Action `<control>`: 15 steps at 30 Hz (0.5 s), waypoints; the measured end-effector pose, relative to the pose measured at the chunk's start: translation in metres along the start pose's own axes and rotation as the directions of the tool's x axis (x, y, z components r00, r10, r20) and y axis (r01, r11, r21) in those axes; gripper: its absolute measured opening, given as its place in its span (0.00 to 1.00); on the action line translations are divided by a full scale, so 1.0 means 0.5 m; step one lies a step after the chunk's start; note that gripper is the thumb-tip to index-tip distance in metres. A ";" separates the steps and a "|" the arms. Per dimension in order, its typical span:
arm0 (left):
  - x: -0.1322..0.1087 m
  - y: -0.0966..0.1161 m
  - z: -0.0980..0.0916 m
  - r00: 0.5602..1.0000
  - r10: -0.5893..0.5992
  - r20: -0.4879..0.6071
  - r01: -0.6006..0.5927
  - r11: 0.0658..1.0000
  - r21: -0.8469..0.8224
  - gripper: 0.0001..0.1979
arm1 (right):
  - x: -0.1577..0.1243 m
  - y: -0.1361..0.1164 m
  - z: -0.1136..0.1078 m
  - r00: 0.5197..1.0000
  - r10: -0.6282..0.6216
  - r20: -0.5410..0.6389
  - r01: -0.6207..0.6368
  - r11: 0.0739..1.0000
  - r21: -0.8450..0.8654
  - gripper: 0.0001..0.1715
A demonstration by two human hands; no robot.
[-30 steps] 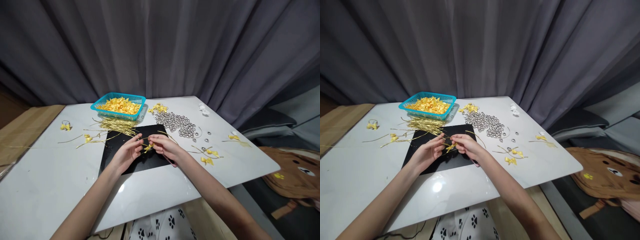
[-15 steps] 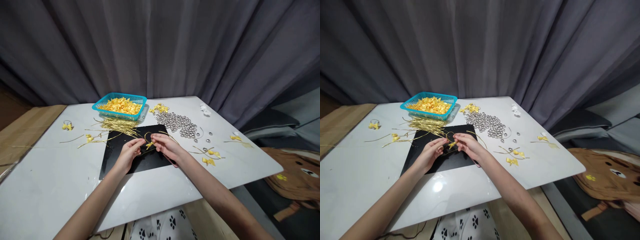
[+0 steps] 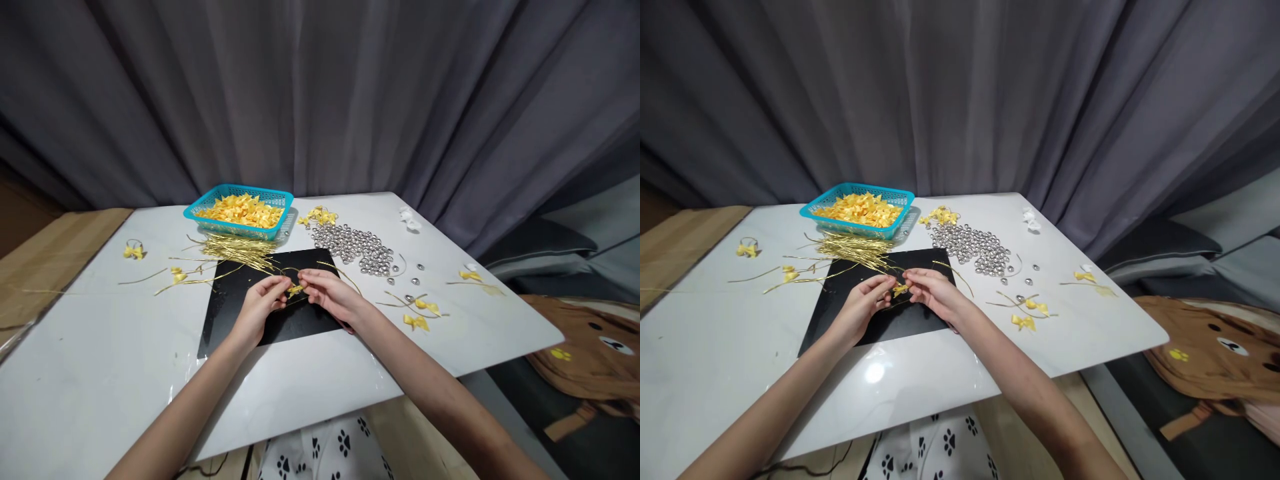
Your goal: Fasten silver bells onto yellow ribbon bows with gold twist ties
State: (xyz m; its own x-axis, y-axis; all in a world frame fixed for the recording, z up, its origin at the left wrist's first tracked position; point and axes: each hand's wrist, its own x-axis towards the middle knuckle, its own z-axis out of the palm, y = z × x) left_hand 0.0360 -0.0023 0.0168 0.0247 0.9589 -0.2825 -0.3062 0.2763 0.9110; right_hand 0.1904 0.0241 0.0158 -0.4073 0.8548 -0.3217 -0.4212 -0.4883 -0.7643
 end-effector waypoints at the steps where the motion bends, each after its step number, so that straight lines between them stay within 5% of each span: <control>1: -0.001 0.001 0.000 1.000 -0.001 0.016 0.002 1.000 -0.022 0.14 | 0.000 0.000 0.000 1.000 0.004 0.006 -0.005 1.000 0.004 0.04; 9: -0.007 0.019 -0.002 0.966 -0.149 0.210 0.214 0.917 -0.335 0.03 | -0.008 -0.011 -0.007 0.995 0.059 0.081 -0.065 0.995 0.078 0.02; 15: -0.012 0.023 -0.002 0.937 -0.177 0.302 0.287 0.883 -0.372 0.02 | -0.015 -0.016 -0.003 0.980 0.104 0.168 -0.113 0.993 0.043 0.04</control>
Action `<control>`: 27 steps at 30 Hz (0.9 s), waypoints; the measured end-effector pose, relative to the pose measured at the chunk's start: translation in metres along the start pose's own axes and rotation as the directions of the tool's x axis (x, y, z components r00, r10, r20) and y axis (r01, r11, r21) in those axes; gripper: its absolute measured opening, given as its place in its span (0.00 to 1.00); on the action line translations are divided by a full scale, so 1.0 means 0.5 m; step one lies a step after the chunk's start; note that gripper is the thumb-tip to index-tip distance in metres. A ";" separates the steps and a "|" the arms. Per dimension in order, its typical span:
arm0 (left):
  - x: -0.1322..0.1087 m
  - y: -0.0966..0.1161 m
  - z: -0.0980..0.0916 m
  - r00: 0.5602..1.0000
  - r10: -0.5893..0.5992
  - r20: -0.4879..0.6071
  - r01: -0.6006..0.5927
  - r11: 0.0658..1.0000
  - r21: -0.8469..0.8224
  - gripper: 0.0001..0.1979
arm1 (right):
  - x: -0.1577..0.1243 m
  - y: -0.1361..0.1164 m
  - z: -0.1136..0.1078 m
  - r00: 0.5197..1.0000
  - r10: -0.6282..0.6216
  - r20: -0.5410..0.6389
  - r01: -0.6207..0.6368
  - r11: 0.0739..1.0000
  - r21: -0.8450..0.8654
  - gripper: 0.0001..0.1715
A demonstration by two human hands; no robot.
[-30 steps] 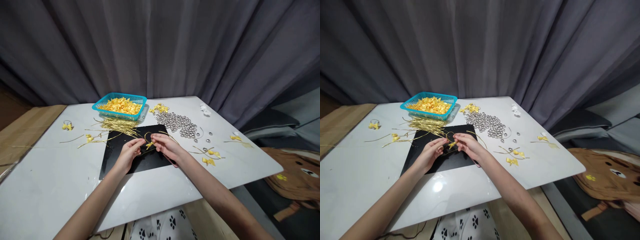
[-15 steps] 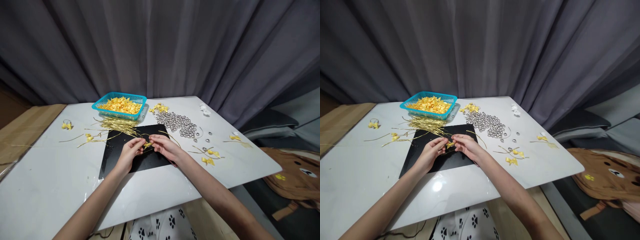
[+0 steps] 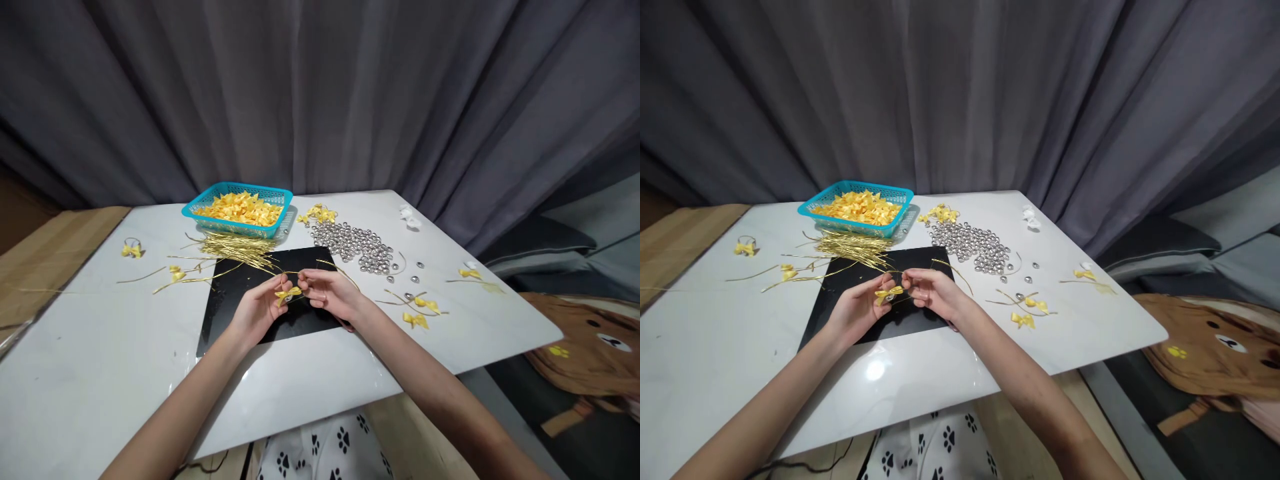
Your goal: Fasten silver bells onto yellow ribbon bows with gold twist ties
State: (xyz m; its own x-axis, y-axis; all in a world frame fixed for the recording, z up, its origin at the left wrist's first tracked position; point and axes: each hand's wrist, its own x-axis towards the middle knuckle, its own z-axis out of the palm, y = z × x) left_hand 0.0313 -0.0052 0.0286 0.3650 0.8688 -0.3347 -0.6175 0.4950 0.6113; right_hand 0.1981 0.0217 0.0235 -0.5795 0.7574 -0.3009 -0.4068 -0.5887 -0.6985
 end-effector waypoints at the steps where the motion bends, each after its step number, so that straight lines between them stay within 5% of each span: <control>1: -0.001 0.000 0.000 1.000 -0.002 -0.006 0.002 1.000 0.013 0.02 | 0.000 0.000 0.001 1.000 -0.014 0.003 0.014 0.999 -0.028 0.03; 12: 0.006 -0.004 -0.007 1.000 0.011 -0.005 -0.010 0.985 0.175 0.05 | 0.002 0.001 -0.005 0.995 -0.099 -0.019 0.098 0.993 -0.067 0.07; 27: 0.006 -0.002 -0.012 1.000 -0.008 -0.008 0.008 0.996 0.083 0.05 | 0.005 0.005 -0.004 0.989 -0.133 -0.070 0.127 0.989 -0.081 0.12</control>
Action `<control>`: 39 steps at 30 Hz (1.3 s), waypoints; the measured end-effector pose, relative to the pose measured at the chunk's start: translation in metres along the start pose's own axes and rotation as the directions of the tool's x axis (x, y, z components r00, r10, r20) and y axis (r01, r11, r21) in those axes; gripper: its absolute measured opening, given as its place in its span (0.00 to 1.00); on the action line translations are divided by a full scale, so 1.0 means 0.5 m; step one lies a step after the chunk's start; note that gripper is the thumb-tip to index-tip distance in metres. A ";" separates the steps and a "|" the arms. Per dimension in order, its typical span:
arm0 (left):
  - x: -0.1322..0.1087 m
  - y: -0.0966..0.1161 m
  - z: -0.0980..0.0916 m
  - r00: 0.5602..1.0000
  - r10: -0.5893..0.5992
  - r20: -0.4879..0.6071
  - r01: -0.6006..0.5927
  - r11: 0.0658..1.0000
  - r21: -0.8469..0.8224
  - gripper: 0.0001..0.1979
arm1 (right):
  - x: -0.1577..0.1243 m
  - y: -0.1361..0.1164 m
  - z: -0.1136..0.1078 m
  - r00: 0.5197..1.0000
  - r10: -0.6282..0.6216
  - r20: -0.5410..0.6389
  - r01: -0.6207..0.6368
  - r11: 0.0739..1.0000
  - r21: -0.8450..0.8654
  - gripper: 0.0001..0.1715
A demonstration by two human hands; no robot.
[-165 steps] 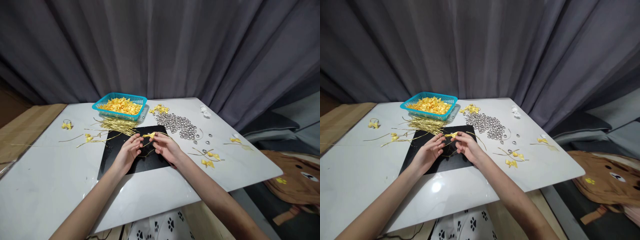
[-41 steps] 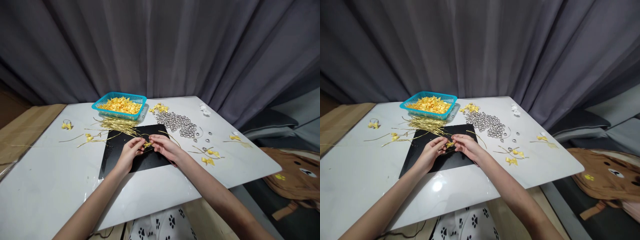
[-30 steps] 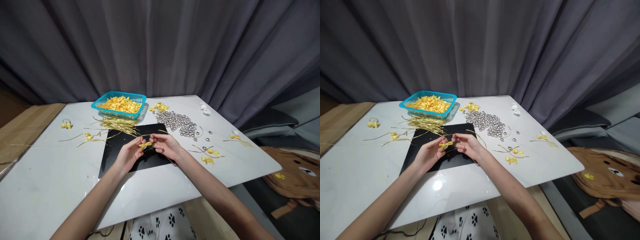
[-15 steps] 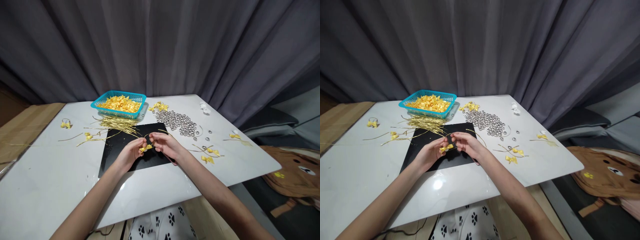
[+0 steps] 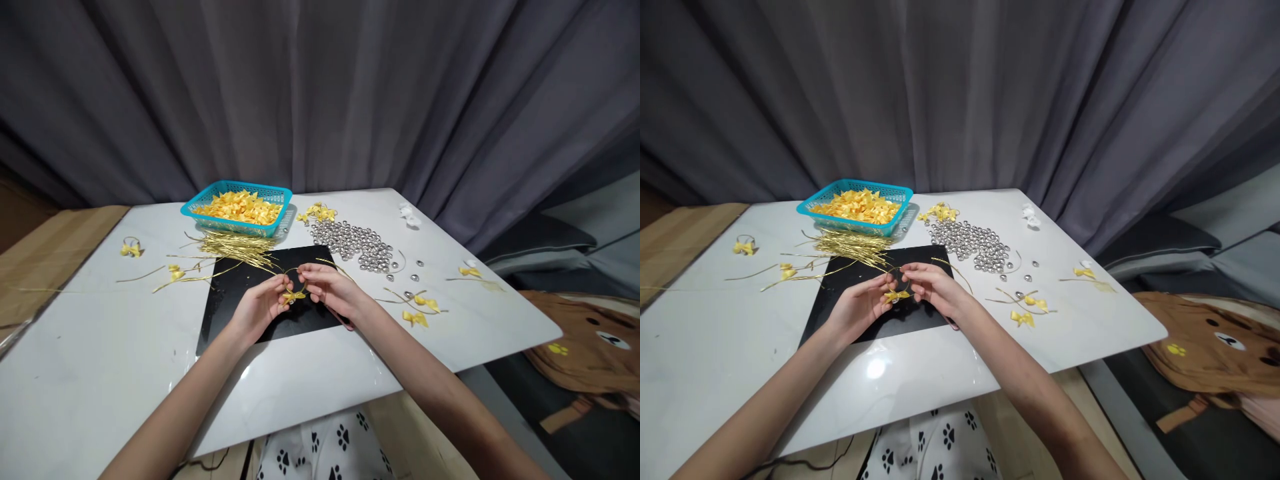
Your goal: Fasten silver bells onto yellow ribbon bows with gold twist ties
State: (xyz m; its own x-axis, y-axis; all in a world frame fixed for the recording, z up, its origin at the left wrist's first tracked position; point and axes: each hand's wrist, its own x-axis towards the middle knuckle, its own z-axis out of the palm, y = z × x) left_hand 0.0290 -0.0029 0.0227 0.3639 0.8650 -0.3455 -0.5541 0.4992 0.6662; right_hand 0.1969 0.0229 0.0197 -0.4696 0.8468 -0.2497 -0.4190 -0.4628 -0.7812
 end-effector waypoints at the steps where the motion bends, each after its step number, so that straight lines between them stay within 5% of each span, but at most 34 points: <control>1: 0.000 -0.002 0.000 1.000 0.010 -0.005 -0.010 1.000 0.026 0.06 | 0.000 -0.001 0.001 1.000 -0.002 -0.008 0.002 1.000 0.005 0.13; 7: 0.004 -0.014 0.007 0.966 0.240 -0.091 -0.200 0.926 0.320 0.11 | 0.000 -0.003 0.002 0.999 -0.011 -0.038 0.010 1.000 -0.012 0.17; 10: 0.006 -0.014 0.006 0.898 0.425 -0.115 -0.326 0.817 0.476 0.12 | -0.001 -0.002 0.003 0.991 -0.094 -0.095 0.082 0.988 -0.128 0.15; 12: 0.009 -0.013 0.001 0.832 0.545 -0.109 -0.392 0.715 0.579 0.11 | -0.002 -0.002 0.004 0.956 -0.259 -0.138 0.206 0.928 -0.311 0.12; 14: 0.012 -0.013 -0.007 0.758 0.646 -0.092 -0.428 0.599 0.677 0.09 | -0.004 0.000 0.005 0.872 -0.473 -0.124 0.340 0.769 -0.541 0.08; 17: 0.017 -0.015 -0.019 0.668 0.743 -0.029 -0.435 0.423 0.795 0.07 | -0.005 0.007 0.004 0.680 -0.729 0.078 0.497 0.380 -0.780 0.06; 19: 0.019 -0.016 -0.025 0.622 0.782 0.043 -0.441 0.304 0.844 0.04 | -0.006 0.013 0.001 0.576 -0.774 0.263 0.560 0.139 -0.816 0.08; 21: 0.021 -0.016 -0.029 0.597 0.795 0.109 -0.452 0.221 0.864 0.03 | -0.005 0.018 -0.003 0.545 -0.751 0.374 0.584 0.020 -0.811 0.11; 26: 0.018 -0.011 -0.033 0.582 0.787 0.204 -0.492 0.141 0.859 0.05 | 0.001 0.026 -0.011 0.571 -0.695 0.436 0.564 -0.053 -0.824 0.14; 33: 0.008 -0.015 -0.030 0.463 0.819 0.338 -0.470 -0.097 0.878 0.04 | 0.001 0.034 -0.008 0.520 -0.727 0.449 0.489 -0.177 -0.854 0.08; 39: 0.009 -0.020 -0.028 0.493 0.788 0.368 -0.411 -0.161 0.897 0.07 | -0.002 0.039 -0.005 0.441 -0.823 0.359 0.415 -0.167 -0.894 0.06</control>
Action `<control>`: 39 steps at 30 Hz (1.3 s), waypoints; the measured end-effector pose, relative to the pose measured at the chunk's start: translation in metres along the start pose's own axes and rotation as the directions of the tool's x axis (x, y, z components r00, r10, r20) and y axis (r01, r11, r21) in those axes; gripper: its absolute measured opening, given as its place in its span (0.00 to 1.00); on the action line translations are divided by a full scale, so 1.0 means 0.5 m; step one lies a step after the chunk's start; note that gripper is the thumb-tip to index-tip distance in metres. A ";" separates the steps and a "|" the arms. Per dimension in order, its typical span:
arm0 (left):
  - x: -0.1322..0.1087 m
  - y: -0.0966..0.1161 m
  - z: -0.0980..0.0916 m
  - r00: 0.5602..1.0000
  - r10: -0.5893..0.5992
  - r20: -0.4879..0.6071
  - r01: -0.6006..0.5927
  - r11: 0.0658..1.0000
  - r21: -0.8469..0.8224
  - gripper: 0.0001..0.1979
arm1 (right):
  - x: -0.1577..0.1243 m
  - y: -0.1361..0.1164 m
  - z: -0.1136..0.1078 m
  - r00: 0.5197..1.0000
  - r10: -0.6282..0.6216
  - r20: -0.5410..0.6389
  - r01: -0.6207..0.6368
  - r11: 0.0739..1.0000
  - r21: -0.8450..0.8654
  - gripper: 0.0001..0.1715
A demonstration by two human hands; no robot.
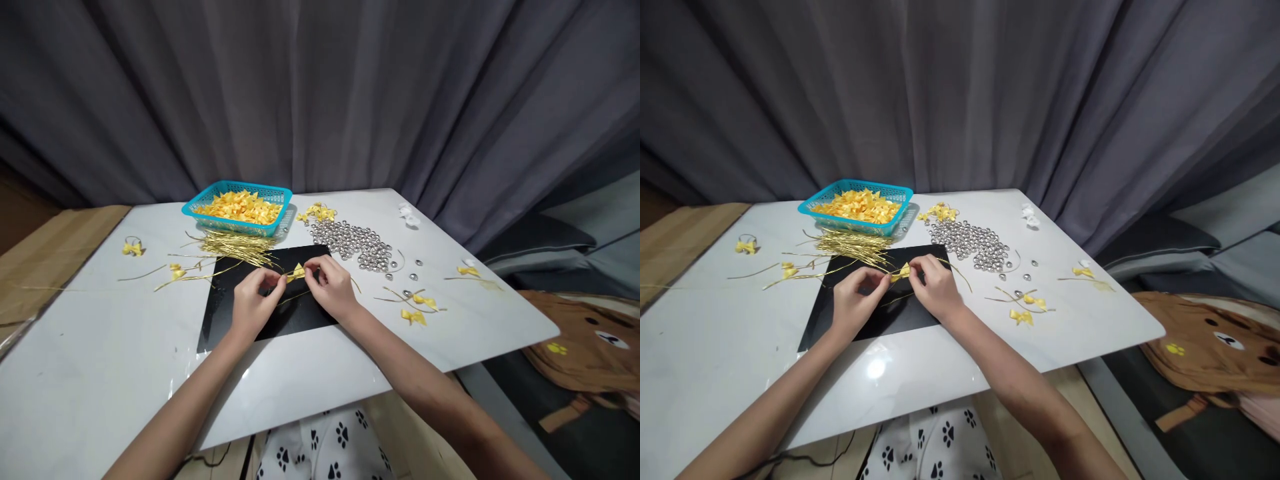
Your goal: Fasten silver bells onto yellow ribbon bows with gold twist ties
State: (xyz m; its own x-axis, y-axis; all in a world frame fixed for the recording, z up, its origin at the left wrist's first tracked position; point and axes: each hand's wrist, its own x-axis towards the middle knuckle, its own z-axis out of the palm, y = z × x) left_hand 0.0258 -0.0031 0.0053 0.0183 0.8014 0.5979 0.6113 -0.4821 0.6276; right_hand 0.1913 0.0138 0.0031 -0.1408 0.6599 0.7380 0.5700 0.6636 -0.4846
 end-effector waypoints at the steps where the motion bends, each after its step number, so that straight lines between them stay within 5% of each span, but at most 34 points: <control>1: -0.001 0.000 0.001 1.000 0.012 0.010 -0.012 1.000 0.018 0.07 | 0.000 -0.001 0.001 1.000 -0.006 0.002 0.006 1.000 -0.017 0.06; 7: -0.008 0.005 0.004 0.995 0.071 0.066 -0.074 0.996 0.046 0.07 | 0.002 -0.007 0.000 0.999 -0.026 0.035 0.027 0.999 -0.041 0.06; 14: -0.004 0.016 0.001 0.995 -0.039 0.095 0.046 0.997 -0.069 0.08 | 0.003 0.001 -0.006 0.986 0.024 0.166 -0.008 0.995 -0.097 0.09; 19: -0.004 0.019 0.001 0.982 -0.139 0.127 0.161 0.969 -0.188 0.07 | 0.011 -0.005 -0.007 0.955 0.181 0.235 -0.204 0.976 0.078 0.10; 21: -0.004 0.018 0.004 0.963 -0.210 0.170 0.254 0.917 -0.307 0.07 | 0.017 -0.009 -0.011 0.884 0.291 0.365 -0.408 0.861 0.303 0.11; 23: -0.002 0.018 0.005 0.940 -0.268 0.210 0.335 0.842 -0.422 0.08 | 0.024 -0.011 -0.017 0.770 0.335 0.544 -0.610 0.638 0.470 0.13; 26: 0.005 0.022 0.002 0.908 -0.336 0.251 0.419 0.742 -0.523 0.09 | 0.032 -0.013 -0.026 0.664 0.291 0.689 -0.741 0.382 0.553 0.14; 28: 0.010 0.027 -0.001 0.892 -0.369 0.260 0.451 0.708 -0.543 0.09 | 0.033 -0.015 -0.028 0.676 0.308 0.670 -0.731 0.393 0.557 0.14; 33: 0.015 0.032 -0.006 0.879 -0.399 0.259 0.474 0.676 -0.564 0.10 | 0.029 -0.017 -0.015 0.758 0.387 0.526 -0.642 0.586 0.494 0.14; 39: 0.014 0.031 -0.005 0.885 -0.391 0.254 0.463 0.676 -0.574 0.10 | 0.028 -0.014 -0.016 0.739 0.358 0.571 -0.658 0.562 0.500 0.13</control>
State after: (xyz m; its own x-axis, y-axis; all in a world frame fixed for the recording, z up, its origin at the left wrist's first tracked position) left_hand 0.0331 -0.0058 0.0204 -0.0221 0.9873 0.1573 -0.0326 -0.1579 0.9869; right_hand 0.1917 0.0158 0.0208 -0.3621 0.9263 0.1041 0.0082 0.1148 -0.9933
